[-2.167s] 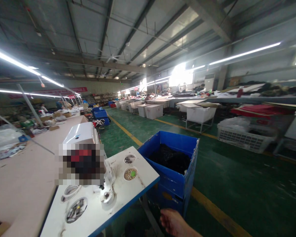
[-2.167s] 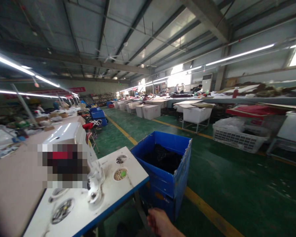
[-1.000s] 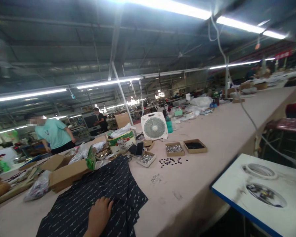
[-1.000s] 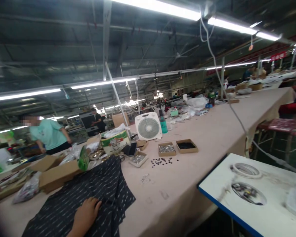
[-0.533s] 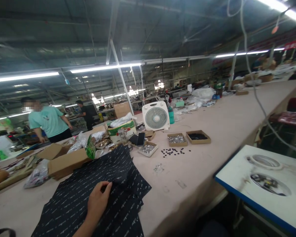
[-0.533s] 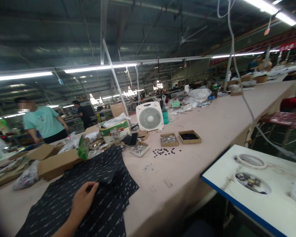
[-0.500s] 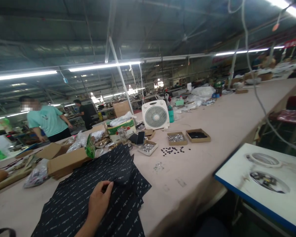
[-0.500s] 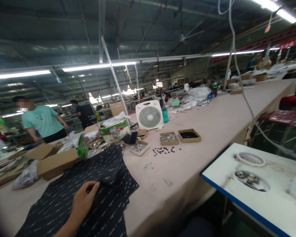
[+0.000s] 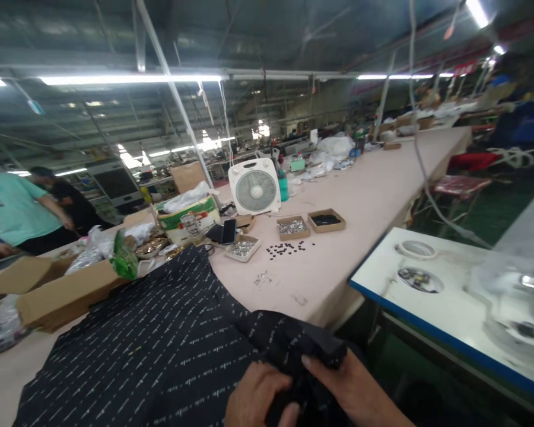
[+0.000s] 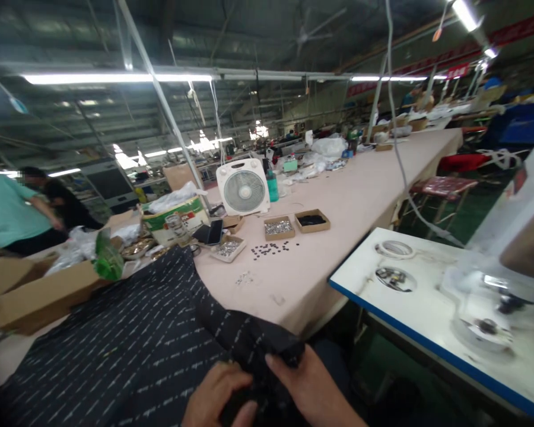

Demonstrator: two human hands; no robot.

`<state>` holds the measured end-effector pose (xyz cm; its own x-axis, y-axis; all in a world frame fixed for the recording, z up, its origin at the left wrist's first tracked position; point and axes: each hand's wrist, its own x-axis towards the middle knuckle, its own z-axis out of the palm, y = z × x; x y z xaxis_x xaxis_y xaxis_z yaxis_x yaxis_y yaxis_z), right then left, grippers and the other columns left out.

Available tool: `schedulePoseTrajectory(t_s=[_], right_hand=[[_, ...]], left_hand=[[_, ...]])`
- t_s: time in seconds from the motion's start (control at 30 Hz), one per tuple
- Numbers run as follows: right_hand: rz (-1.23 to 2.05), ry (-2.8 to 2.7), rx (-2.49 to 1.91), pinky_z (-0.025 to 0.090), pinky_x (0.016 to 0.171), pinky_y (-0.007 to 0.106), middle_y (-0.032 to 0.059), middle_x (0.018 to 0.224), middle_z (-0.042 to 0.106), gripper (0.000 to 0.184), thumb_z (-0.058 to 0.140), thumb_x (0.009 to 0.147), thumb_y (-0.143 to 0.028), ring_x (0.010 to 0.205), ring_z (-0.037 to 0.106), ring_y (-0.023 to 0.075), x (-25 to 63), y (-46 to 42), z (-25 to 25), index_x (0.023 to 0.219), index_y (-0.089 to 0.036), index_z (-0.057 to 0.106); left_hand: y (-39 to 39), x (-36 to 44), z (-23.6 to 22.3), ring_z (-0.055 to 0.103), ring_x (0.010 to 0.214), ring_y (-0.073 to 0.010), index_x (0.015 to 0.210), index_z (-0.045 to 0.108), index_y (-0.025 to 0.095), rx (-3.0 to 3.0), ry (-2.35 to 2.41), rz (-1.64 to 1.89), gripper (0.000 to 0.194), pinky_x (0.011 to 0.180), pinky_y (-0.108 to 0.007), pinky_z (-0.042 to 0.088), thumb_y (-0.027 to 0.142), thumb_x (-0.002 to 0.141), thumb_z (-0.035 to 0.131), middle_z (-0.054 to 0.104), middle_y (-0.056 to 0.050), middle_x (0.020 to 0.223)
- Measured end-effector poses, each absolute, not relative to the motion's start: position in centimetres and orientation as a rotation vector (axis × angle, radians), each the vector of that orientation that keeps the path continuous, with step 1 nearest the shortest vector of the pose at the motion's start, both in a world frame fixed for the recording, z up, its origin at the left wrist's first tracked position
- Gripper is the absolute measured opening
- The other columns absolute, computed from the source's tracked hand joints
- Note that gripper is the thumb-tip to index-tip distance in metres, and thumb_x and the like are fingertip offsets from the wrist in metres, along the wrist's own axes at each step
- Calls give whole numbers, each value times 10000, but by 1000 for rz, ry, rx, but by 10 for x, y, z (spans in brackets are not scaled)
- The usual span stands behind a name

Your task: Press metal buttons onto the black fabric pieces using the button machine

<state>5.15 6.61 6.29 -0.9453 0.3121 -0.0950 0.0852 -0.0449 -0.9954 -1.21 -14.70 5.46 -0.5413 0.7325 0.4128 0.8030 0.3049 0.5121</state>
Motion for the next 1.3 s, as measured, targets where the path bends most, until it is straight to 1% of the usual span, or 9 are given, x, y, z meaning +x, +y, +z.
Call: schedulePoseTrajectory(t_s=[0.23,0.43,0.6,0.73,0.8,0.9,1.0,1.1,1.3], right_hand=[[2208,-1827,-540,465,1099,535,99,1238,737,589,847,742,-485,1205,645,336,108,135,73,1223,-181,697],[1957,-1917,-697,492,1056,542,116,1188,745,535,794,793,-454,1136,675,344,155,173,69,1220,-152,682],[626,-2126,-735,261,1214,574,121,1551,472,777,808,801,-393,1428,420,377,174,165,115,1479,-221,469],[234,-2474,-282,142,1253,543,126,1585,430,913,835,785,-444,1502,292,364,154,141,143,1537,-196,381],[291,-2663,-215,216,1214,543,154,1449,577,814,830,794,-424,1386,461,351,139,141,138,1474,-162,468],[538,-2847,-279,433,979,416,61,976,757,174,683,931,-328,949,680,240,121,151,120,1033,-191,715],[810,-2886,-329,428,746,288,17,767,701,262,606,976,-297,756,641,169,113,159,113,751,-179,669],[1114,-2863,-274,405,702,254,7,806,684,174,648,935,-270,768,618,157,113,161,117,791,-173,663],[1605,-2760,-308,384,627,230,-32,751,601,214,598,959,-342,695,546,130,127,171,131,833,-177,651]], left_hand=[[-89,-76,120,408,1421,-373,1534,347,213,-1561,-2439,-855,1003,1197,-570,348,442,706,864,442,-156,1542],[-30,-77,114,674,953,-240,1028,713,216,-2385,-2937,-1156,280,882,-322,549,436,943,561,740,-16,1032],[0,-67,122,641,971,-228,1017,679,221,-2462,-2763,-1215,319,902,-315,518,407,995,421,720,-29,1029],[17,-60,143,634,960,-223,1068,657,203,-2480,-2650,-1177,350,914,-331,514,436,1002,403,712,-42,1017],[21,-56,154,641,934,-219,1074,656,197,-2447,-2635,-1040,370,889,-332,513,458,1001,405,715,-48,1011],[22,-53,164,668,900,-254,1105,661,210,-2431,-2673,-606,424,808,-339,517,567,886,600,728,-62,1002],[23,-56,162,691,903,-333,1089,675,225,-2438,-2590,-49,486,743,-368,508,498,705,795,741,-81,984],[26,-62,156,693,890,-346,949,694,194,-2428,-2406,204,172,691,-369,476,288,817,636,733,-115,951],[34,-71,153,588,683,-187,780,660,185,-2701,-2718,-367,176,616,-271,385,264,866,528,653,-15,720]])
